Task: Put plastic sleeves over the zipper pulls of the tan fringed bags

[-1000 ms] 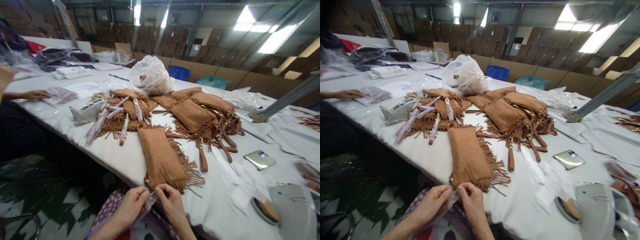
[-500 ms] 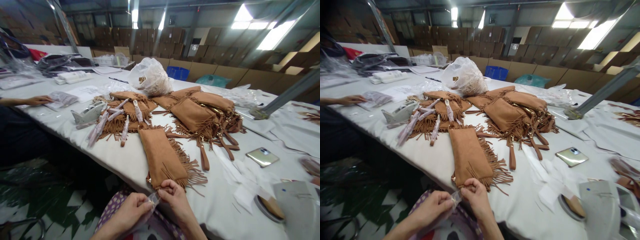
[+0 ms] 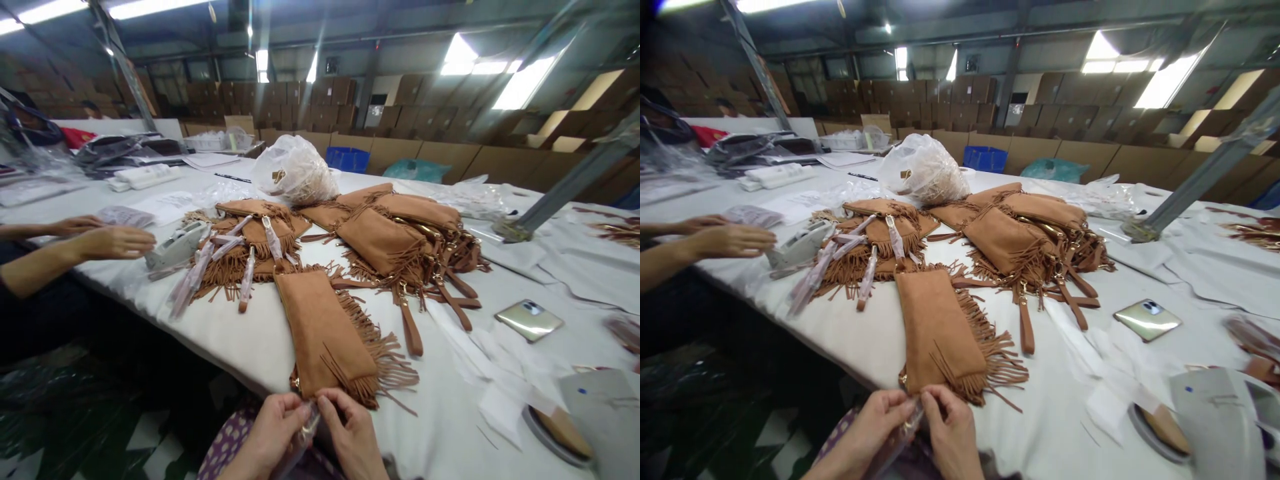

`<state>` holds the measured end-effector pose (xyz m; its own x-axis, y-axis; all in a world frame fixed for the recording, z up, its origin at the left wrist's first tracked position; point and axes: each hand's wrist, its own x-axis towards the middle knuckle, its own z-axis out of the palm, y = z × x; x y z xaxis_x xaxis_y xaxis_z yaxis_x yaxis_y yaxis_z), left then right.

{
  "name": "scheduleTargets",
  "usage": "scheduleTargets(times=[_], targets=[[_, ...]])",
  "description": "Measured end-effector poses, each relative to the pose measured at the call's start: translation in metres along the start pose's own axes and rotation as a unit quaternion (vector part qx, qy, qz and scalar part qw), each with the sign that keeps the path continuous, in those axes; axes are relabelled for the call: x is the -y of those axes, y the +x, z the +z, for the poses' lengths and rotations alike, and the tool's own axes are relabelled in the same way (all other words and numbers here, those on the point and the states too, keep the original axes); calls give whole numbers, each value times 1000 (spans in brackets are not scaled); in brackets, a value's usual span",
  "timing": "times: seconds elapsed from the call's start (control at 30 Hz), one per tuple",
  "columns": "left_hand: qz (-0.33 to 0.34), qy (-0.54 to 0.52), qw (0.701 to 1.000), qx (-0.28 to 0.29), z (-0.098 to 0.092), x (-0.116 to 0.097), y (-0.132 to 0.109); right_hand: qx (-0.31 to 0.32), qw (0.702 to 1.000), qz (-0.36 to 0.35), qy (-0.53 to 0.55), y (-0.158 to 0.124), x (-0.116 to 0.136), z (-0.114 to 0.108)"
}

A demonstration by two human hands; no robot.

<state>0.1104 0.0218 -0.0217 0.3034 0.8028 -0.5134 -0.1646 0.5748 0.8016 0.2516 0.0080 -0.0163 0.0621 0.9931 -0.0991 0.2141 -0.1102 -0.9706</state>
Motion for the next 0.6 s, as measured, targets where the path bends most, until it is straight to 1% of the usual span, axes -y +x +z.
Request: scheduleTargets(times=[0.07,0.13,0.2,0.27,0.3,0.33,0.37,0.5,0.57,0.6], targets=[[6,-64,998,10,4,-6,-1,41,999,-10,12,-1,3,-3],[-1,-98,995,20,6,-12,-1,57,998,-3,37,-5,2,-6],[-28,-93,995,23,5,-17,-1,28,996,52,61,-13,-4,-9],[-52,-73,996,22,2,-20,1,-17,988,138,71,-20,-13,-9],[-62,-61,996,21,-1,-21,2,-31,982,175,72,-23,-17,-8],[-70,-51,996,20,-3,-21,3,-34,977,196,71,-24,-19,-6],[-75,-44,996,21,-5,-21,4,-26,977,198,71,-24,-19,-4],[-81,-31,996,31,-10,-24,4,44,984,137,102,-16,-3,11],[-73,-28,996,34,-13,-28,-1,51,977,152,139,-12,6,17],[-55,-19,998,38,-15,-29,-4,46,972,168,156,-12,9,20]])
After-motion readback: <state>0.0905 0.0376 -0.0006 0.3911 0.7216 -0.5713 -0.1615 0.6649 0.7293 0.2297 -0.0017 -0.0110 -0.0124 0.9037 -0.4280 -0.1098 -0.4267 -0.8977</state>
